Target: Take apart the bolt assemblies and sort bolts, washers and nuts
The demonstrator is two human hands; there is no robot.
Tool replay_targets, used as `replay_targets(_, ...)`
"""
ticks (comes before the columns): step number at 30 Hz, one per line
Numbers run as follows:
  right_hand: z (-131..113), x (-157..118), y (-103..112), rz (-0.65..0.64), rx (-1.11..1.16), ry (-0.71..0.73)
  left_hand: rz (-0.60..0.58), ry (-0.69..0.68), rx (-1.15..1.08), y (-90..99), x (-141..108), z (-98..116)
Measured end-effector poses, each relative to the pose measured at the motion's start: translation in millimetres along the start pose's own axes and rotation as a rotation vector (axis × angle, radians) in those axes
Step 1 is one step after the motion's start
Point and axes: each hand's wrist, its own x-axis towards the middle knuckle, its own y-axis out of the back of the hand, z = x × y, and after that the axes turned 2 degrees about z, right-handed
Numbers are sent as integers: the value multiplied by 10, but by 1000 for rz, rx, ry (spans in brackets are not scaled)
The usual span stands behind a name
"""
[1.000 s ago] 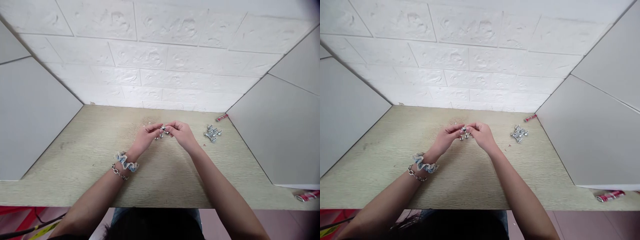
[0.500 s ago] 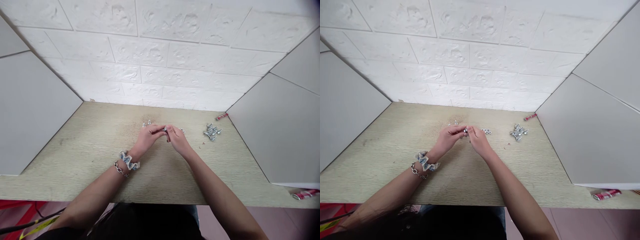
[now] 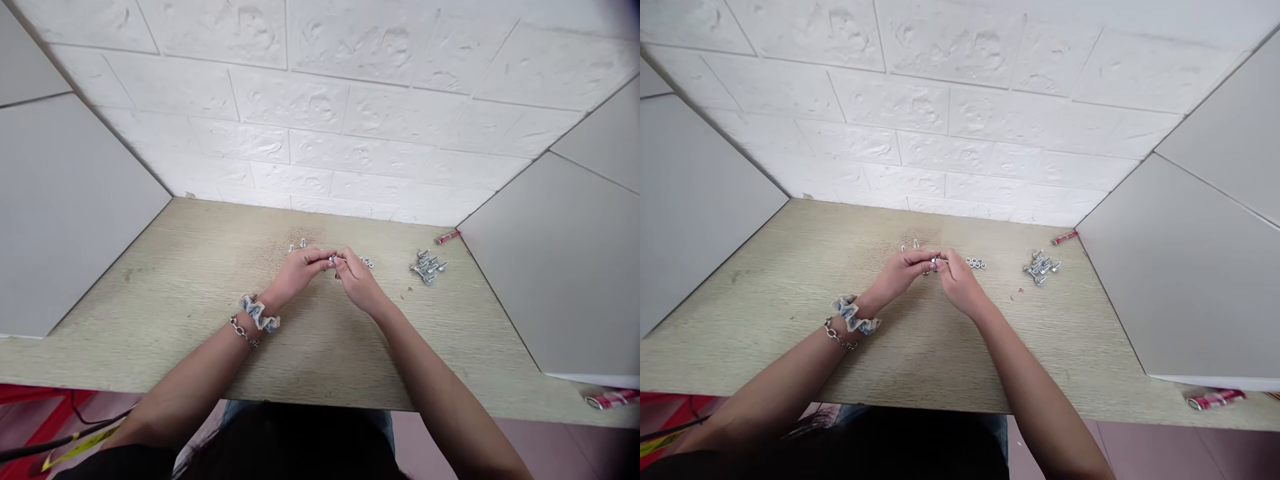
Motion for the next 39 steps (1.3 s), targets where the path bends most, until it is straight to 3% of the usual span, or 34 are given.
replay_targets(5, -10, -11, 10, 5, 83, 5, 44, -104, 156, 1, -5, 33)
replay_targets(9, 26, 3, -13, 89, 101, -93, 94, -199, 284, -40, -39, 41)
replay_targets(12, 53, 17, -31, 56, 81, -149, 94, -258, 293, -70, -58, 21)
replay_targets(18, 29, 21, -17, 36, 158, -83, 110, -270, 299, -52, -31, -32)
replay_targets(21, 39, 30, 5, 79, 273, -127, 128, -292, 303, -49, -26, -32)
replay_targets(24, 64, 39, 15, 123, 233, -206, 124, -266, 304, -61, -40, -8)
replay_targets(28, 71, 41, 4, 0, 145, -213, 113, -259, 308, -66, -53, 20)
replay_targets(32, 52, 45, 6, -33, 223, -160, 83, -270, 326, -43, -44, 27)
replay_targets(36, 65, 64, 29, 35, 358, -138, 70, -307, 334, -30, -37, 32)
replay_targets(39, 85, 69, 28, 94, 317, -185, 73, -336, 363, -37, -39, 34)
